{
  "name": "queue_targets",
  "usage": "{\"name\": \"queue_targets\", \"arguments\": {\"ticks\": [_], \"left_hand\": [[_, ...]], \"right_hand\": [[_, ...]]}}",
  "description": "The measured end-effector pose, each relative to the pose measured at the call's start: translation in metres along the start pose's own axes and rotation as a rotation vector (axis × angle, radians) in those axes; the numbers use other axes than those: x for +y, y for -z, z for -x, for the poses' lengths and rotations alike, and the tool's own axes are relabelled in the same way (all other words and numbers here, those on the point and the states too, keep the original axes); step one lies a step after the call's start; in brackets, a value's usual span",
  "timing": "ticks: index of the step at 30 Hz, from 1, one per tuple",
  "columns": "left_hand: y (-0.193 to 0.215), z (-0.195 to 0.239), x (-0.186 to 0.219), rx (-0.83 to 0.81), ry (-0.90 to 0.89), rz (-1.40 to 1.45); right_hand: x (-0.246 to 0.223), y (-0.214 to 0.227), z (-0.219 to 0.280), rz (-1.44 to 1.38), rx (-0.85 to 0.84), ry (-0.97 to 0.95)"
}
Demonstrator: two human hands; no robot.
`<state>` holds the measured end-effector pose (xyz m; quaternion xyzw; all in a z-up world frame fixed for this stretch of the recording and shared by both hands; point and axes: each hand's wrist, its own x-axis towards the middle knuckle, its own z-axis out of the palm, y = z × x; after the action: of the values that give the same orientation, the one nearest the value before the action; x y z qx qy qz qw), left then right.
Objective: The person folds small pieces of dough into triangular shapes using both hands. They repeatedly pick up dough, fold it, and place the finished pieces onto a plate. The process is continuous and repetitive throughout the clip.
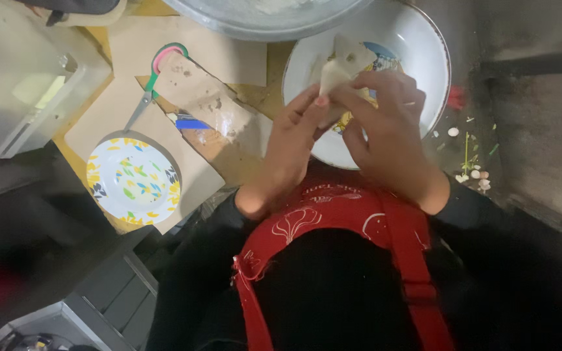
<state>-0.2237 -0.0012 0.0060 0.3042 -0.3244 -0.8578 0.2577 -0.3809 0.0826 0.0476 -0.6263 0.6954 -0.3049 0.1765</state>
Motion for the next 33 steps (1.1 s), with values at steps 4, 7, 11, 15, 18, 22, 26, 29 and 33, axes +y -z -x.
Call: {"name": "queue_targets", "arguments": {"ticks": [4,7,11,15,18,22,26,29,33], "left_hand": [[-0.002,-0.002,-0.006,0.059,0.076,-0.01],[-0.001,-0.003,-0.008,0.08,0.053,-0.027],[0.001,-0.007,-0.007,0.066,0.07,0.006],[0.003,-0.009,-0.009,0.045,0.1,0.055],[0.004,-0.01,-0.007,0.052,0.083,-0.001],[0.0,-0.007,-0.002,0.018,0.079,0.009],[-0.006,-0.007,0.002,0.061,0.041,-0.097],[-0.008,-0.008,0.001,0.085,-0.023,-0.202],[-0.008,-0.011,0.0,0.104,-0.041,-0.289]], "right_hand": [[0.004,0.004,0.001,0.253,0.046,0.142],[0.004,0.006,0.002,0.339,0.069,0.204],[0.005,0.01,0.001,0.303,0.05,0.21],[0.012,0.013,0.0,0.121,0.105,0.107],[0.024,0.017,-0.006,-0.024,0.089,0.065],[0.036,0.015,-0.017,-0.401,-0.018,-0.136],[0.031,0.012,-0.024,-0.952,-0.179,-0.438],[0.025,0.015,-0.023,-0.915,-0.203,-0.465],[0.018,0.018,-0.022,-0.701,-0.212,-0.431]]}}
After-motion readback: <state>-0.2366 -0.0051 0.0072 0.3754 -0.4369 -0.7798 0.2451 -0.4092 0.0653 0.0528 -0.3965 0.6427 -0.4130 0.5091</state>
